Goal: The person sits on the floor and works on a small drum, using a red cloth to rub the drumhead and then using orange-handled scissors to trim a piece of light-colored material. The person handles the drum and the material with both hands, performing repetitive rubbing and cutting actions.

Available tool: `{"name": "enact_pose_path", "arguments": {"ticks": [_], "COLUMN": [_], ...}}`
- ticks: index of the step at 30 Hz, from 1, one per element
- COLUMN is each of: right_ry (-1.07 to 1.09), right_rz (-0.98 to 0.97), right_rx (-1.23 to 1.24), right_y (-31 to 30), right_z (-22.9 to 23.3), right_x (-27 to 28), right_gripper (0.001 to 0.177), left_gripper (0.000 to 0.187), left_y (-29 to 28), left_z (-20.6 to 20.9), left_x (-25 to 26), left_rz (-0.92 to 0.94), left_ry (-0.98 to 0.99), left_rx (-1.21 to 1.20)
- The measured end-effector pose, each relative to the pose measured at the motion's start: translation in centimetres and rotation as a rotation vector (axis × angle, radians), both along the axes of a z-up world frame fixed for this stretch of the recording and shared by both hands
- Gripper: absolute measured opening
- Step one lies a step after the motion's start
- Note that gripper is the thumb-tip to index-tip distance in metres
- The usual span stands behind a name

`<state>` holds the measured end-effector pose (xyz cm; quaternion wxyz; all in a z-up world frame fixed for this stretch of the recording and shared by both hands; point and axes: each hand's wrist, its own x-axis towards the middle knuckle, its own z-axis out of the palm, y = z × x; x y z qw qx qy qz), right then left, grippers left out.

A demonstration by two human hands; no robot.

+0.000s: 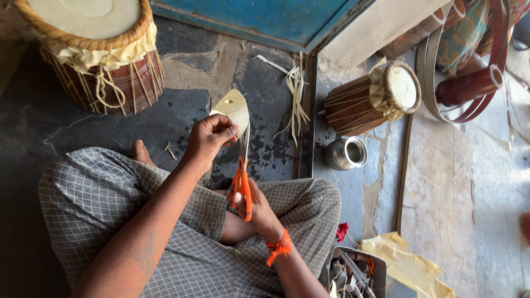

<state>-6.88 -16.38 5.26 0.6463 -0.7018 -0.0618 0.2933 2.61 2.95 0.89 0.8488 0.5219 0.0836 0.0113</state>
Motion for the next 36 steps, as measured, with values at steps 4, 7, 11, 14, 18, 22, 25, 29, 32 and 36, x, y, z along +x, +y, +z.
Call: {"name": "enact_pose_path", "arguments": {"ticks": [4,7,11,14,18,22,25,29,32,36], "right_ry": [0.036,0.028,0.014,-0.002,-0.047,-0.062,-0.066,-0.019,-0.036,-0.052], "right_rz": [0.015,0.022,0.019,0.027,0.026,0.017,-0.004,-0.010,-0.015,0.002], "right_rx": [0.013,-0.003,-0.028,-0.015,-0.055,-0.096,-0.131,-0.088,-0.119,-0.071], "right_y": [-0.2,-0.4,-0.4,-0.2,0.1,0.1,-0.1,-0.7,-1.1,-1.6], "right_z": [-0.6,-0.7,-0.6,-0.6,-0.3,-0.2,-0.6,-1.6,-2.8,-3.4], "right_x": [0.2,0.4,0.8,0.9,0.9,1.0,0.8,0.9,0.9,0.7], "right_gripper": [0.072,0.071,0.072,0.073,0.071,0.067,0.062,0.063,0.070,0.075], "left_gripper": [0.007,0.006,0.005,0.005,0.006,0.007,0.007,0.007,0.007,0.006], "left_y": [-0.4,-0.8,-0.6,-0.4,-0.1,0.0,0.2,0.5,0.8,1.3], "left_z": [-0.3,0.0,1.0,1.6,1.7,1.5,1.2,0.9,0.8,1.3], "left_x": [0.1,0.2,-0.3,-0.4,-0.3,0.0,0.1,0.2,0.3,0.4], "left_rz": [0.002,0.006,-0.009,-0.014,-0.011,-0.027,-0.051,-0.068,-0.080,-0.094], "left_ry": [-0.034,-0.097,-0.112,-0.093,-0.086,-0.049,0.000,-0.004,0.005,0.044], "left_rx": [0.035,0.103,0.221,0.276,0.281,0.211,0.176,0.122,0.111,0.104]}}
